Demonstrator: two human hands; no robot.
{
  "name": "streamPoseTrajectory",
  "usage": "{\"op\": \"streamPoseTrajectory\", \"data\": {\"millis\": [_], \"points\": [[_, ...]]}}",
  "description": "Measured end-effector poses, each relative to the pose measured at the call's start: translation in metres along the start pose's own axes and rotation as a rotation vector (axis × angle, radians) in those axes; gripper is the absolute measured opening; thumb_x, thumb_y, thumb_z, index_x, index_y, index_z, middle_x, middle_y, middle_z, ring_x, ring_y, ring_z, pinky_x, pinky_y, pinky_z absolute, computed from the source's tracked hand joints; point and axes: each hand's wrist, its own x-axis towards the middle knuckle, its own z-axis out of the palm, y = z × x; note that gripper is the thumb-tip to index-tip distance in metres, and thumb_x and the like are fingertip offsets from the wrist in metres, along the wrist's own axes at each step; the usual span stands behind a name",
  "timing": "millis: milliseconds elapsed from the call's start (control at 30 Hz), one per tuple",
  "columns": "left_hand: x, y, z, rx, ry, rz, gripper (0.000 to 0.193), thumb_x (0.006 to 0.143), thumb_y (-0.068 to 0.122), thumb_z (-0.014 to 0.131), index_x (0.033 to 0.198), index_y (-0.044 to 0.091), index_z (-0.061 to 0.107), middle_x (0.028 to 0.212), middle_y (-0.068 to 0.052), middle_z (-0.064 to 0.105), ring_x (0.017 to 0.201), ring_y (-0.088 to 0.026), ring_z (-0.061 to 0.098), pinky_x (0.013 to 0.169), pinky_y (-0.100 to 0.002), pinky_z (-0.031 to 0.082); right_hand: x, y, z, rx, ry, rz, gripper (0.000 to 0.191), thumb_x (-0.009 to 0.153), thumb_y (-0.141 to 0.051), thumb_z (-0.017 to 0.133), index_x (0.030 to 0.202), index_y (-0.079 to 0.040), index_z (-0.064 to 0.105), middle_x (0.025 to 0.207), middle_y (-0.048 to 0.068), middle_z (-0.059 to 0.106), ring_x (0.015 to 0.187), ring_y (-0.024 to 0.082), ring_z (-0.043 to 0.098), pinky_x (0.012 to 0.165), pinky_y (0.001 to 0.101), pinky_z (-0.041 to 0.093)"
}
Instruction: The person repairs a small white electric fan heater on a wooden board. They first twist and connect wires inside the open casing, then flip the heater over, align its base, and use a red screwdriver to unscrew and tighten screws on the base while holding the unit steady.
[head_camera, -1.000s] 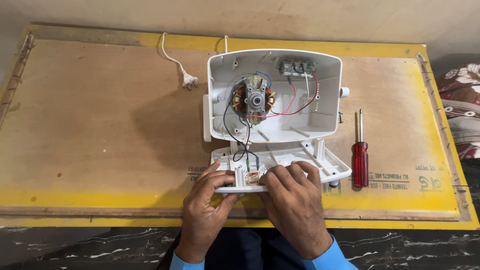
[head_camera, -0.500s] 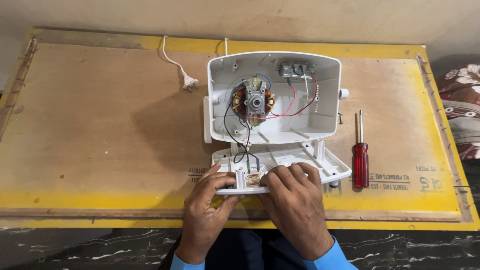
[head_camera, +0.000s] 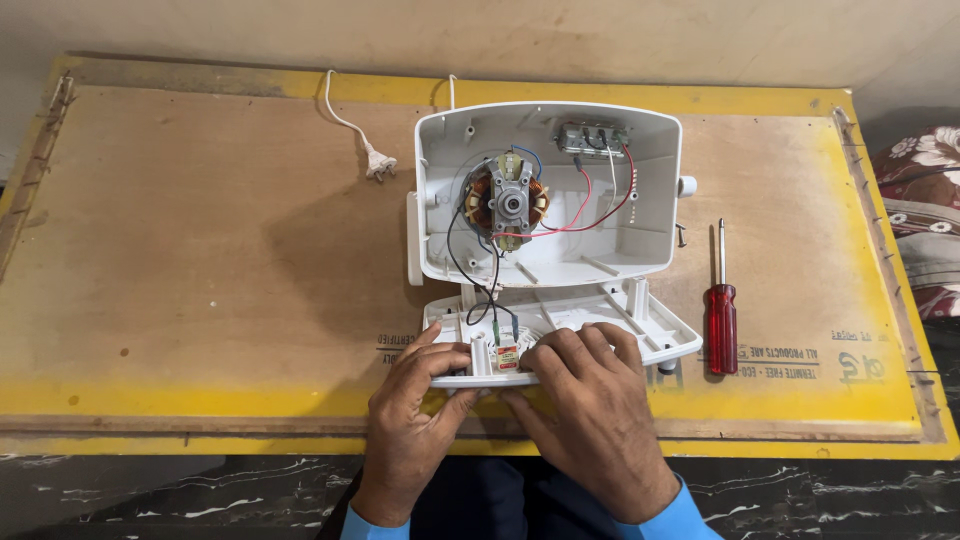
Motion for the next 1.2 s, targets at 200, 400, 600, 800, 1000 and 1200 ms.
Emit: {"op": "streamPoseTrajectory", "data": {"millis": [200,400,600,800,1000,1200], "points": [[0.002,0.004,-0.003,0.009,0.001,0.048,0.032,0.077,0.004,0.086,0.104,0.007,0.068,0.111,-0.007,0.077,0.121,-0.028,0.07,0.115,-0.048,0.043,-0.002,-0.003,0.009,-0.047,0.02,0.06,0.03,0.07,-0.017,0.082,0.092,-0.009,0.064,0.09,0.006,0.062,0.09,0.029,0.061,0.09,0.0469,0.043],[0.001,0.003,-0.001,0.022,0.014,0.033,0.034,0.075,0.005,0.087,0.103,0.007,0.069,0.111,-0.008,0.077,0.127,-0.031,0.067,0.111,-0.047,0.046,-0.004,0.0,0.01,-0.069,0.022,0.017,0.029,0.073,-0.016,0.081,0.096,-0.009,0.064,0.093,0.006,0.062,0.094,0.028,0.061,0.092,0.047,0.044],[0.0,0.002,-0.001,0.017,0.006,0.011,0.033,0.074,0.005,0.086,0.103,0.007,0.07,0.114,-0.009,0.076,0.131,-0.033,0.063,0.111,-0.046,0.049,-0.003,0.001,0.003,-0.009,-0.016,0.001,0.035,0.072,-0.025,0.083,0.093,-0.006,0.062,0.093,0.011,0.061,0.09,0.032,0.059,0.086,0.0482,0.042],[0.0,0.003,-0.001,0.03,0.016,0.03,0.032,0.075,0.006,0.087,0.102,0.006,0.07,0.111,-0.008,0.077,0.126,-0.031,0.066,0.112,-0.047,0.047,-0.001,-0.001,0.005,-0.021,0.024,0.022,0.023,0.074,-0.014,0.079,0.09,-0.008,0.064,0.091,0.008,0.062,0.092,0.03,0.062,0.091,0.0474,0.045],[0.001,0.002,-0.001,0.037,0.017,0.06,0.032,0.075,0.006,0.087,0.102,0.007,0.069,0.109,-0.007,0.077,0.122,-0.028,0.07,0.114,-0.047,0.046,-0.006,0.008,-0.006,0.092,-0.07,-0.01,0.024,0.079,-0.015,0.078,0.099,-0.006,0.068,0.099,0.009,0.068,0.094,0.03,0.062,0.09,0.0444,0.046],[-0.002,0.003,-0.003,0.045,0.025,0.053,0.032,0.075,0.003,0.086,0.102,0.006,0.069,0.111,-0.008,0.077,0.124,-0.03,0.067,0.112,-0.047,0.047,-0.015,0.033,-0.031,0.199,0.126,0.246,0.025,0.089,-0.003,0.067,0.114,-0.003,0.069,0.107,0.013,0.07,0.098,0.029,0.068,0.083,0.0405,0.055]]}}
